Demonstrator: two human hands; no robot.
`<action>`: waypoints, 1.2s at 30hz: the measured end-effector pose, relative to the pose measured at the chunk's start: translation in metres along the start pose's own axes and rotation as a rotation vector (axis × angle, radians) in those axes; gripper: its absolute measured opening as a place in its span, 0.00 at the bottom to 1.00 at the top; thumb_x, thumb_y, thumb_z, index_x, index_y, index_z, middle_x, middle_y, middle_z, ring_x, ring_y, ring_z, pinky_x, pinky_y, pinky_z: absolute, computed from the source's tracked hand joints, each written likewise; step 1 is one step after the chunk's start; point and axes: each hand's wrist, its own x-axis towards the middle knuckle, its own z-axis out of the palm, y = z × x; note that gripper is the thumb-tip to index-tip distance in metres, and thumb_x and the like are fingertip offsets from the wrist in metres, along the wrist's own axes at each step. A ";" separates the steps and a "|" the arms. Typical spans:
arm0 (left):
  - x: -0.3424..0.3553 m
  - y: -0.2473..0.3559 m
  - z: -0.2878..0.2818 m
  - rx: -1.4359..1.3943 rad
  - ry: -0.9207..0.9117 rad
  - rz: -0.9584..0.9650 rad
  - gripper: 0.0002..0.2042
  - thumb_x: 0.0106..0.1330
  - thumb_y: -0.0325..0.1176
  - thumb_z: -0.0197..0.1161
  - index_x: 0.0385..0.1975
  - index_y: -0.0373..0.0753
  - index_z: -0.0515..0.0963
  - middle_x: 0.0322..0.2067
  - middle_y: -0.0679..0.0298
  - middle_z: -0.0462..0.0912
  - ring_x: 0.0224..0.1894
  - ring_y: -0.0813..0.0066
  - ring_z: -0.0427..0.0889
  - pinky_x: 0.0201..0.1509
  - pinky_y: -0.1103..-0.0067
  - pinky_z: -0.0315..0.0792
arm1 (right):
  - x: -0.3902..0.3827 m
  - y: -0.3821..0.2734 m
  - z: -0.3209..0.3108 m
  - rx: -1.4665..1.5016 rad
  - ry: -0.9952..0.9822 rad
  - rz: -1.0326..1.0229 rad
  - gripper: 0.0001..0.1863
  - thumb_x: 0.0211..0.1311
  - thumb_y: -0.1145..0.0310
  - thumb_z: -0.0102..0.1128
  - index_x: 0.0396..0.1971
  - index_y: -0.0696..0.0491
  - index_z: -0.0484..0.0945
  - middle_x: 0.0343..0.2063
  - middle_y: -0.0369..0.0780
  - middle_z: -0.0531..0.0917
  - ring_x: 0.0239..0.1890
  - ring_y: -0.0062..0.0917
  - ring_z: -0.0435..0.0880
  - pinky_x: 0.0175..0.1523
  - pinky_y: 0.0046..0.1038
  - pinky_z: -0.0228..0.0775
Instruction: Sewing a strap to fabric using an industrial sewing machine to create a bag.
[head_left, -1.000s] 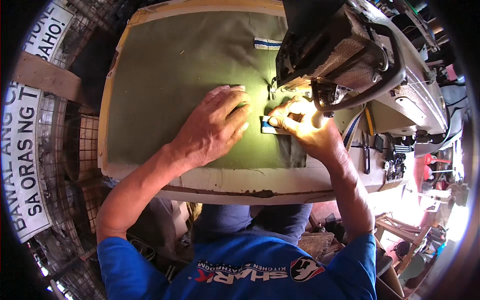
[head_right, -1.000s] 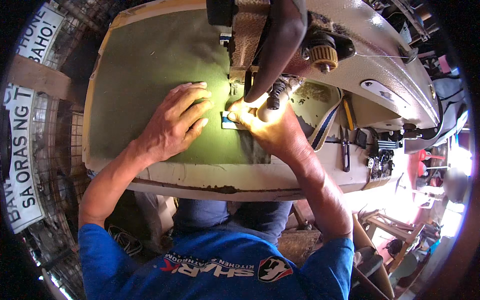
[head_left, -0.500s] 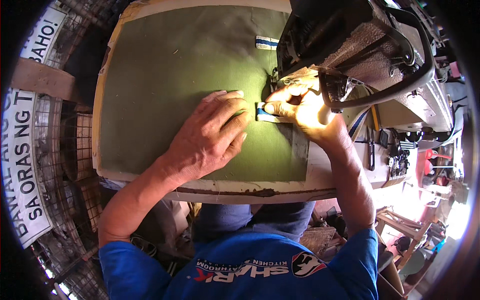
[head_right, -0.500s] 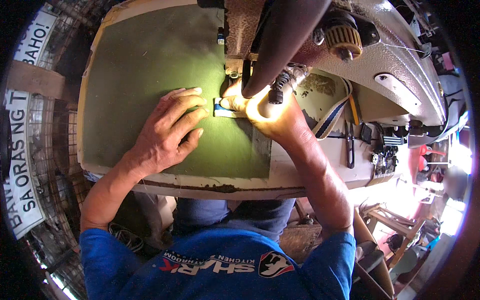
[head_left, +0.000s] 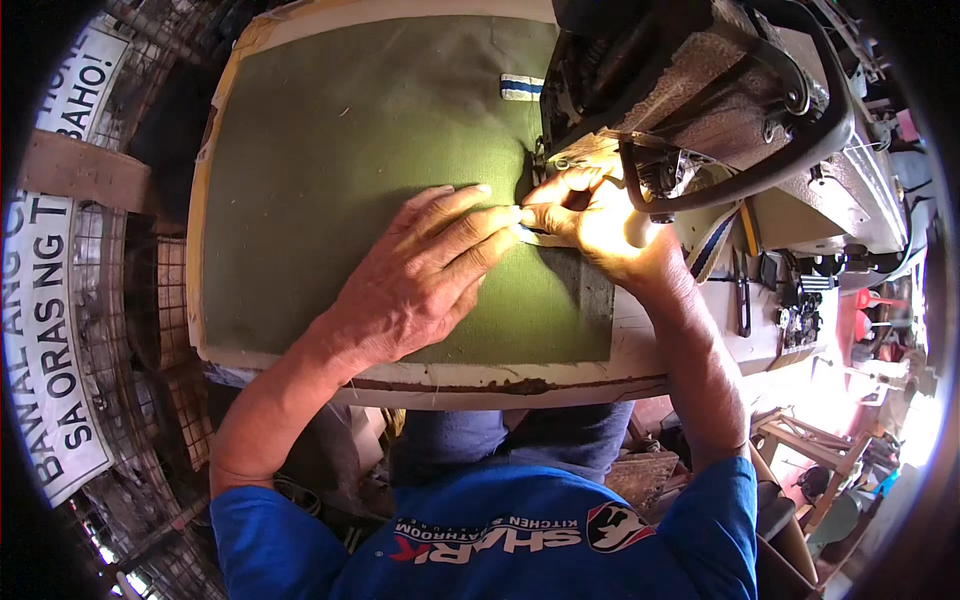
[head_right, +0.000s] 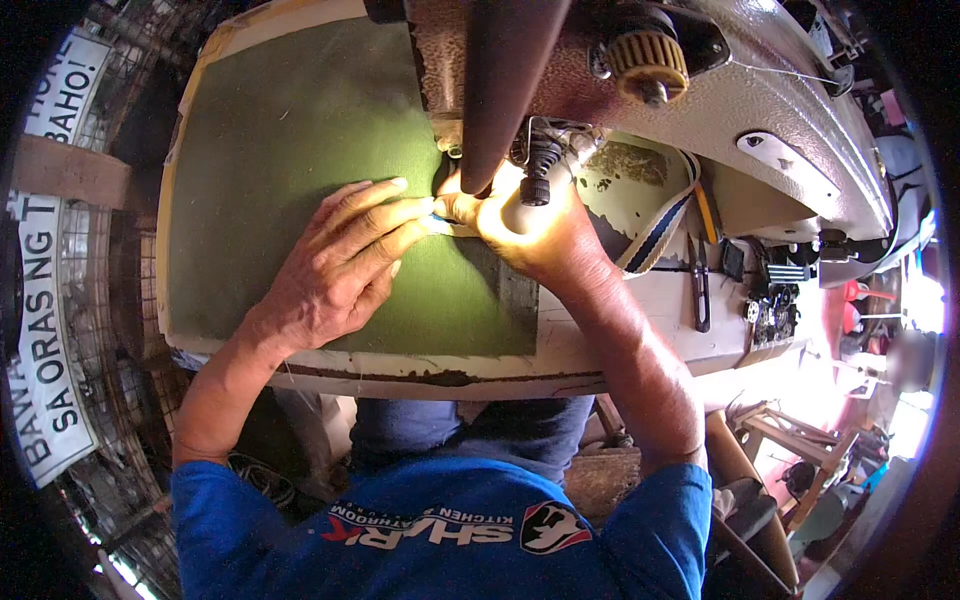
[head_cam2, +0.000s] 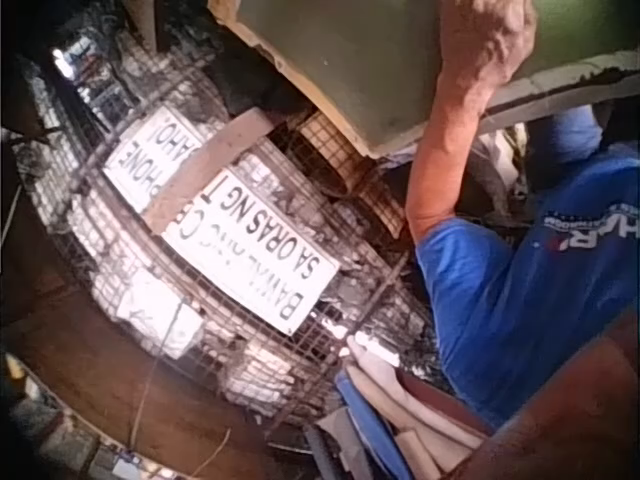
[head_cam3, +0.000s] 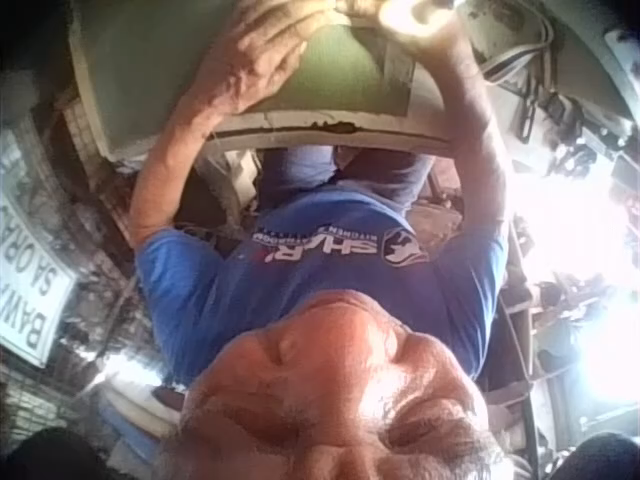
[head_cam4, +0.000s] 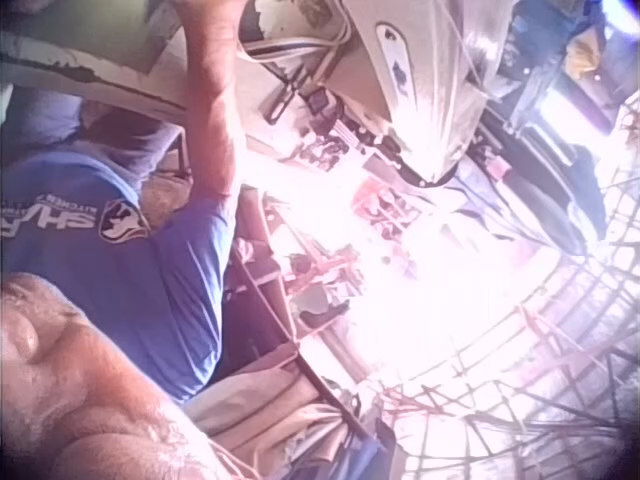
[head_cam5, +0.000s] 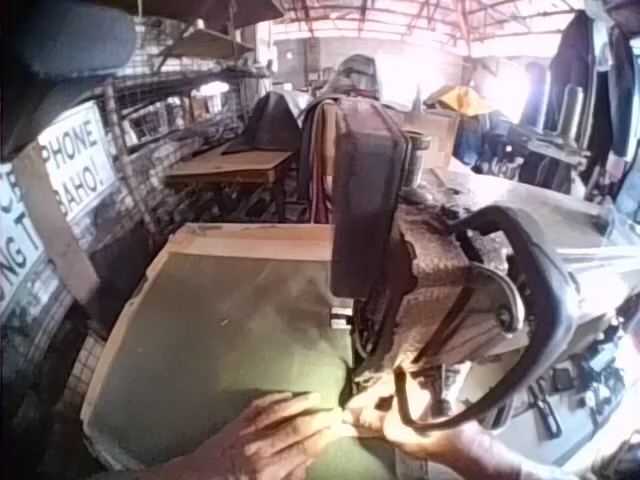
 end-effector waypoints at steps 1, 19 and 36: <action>0.001 0.000 0.000 -0.004 -0.005 0.006 0.21 0.57 0.21 0.60 0.53 0.35 0.76 0.54 0.58 0.76 0.63 0.58 0.72 0.70 0.60 0.64 | 0.000 -0.001 -0.001 -0.052 -0.006 -0.074 0.09 0.61 0.66 0.66 0.33 0.56 0.87 0.27 0.37 0.86 0.32 0.22 0.82 0.42 0.25 0.73; 0.024 -0.009 0.012 -0.137 0.118 0.009 0.09 0.55 0.23 0.68 0.36 0.34 0.82 0.39 0.60 0.80 0.46 0.61 0.78 0.54 0.68 0.73 | -0.008 0.009 -0.030 -0.316 -0.016 -0.484 0.06 0.60 0.66 0.62 0.30 0.52 0.78 0.26 0.42 0.79 0.31 0.38 0.79 0.37 0.38 0.72; 0.021 -0.007 0.015 -0.172 0.159 -0.016 0.12 0.55 0.20 0.69 0.40 0.35 0.82 0.40 0.60 0.82 0.46 0.62 0.80 0.51 0.71 0.76 | -0.014 0.014 -0.018 -0.544 -0.093 -0.277 0.09 0.61 0.69 0.65 0.40 0.55 0.82 0.38 0.42 0.81 0.43 0.36 0.80 0.50 0.36 0.72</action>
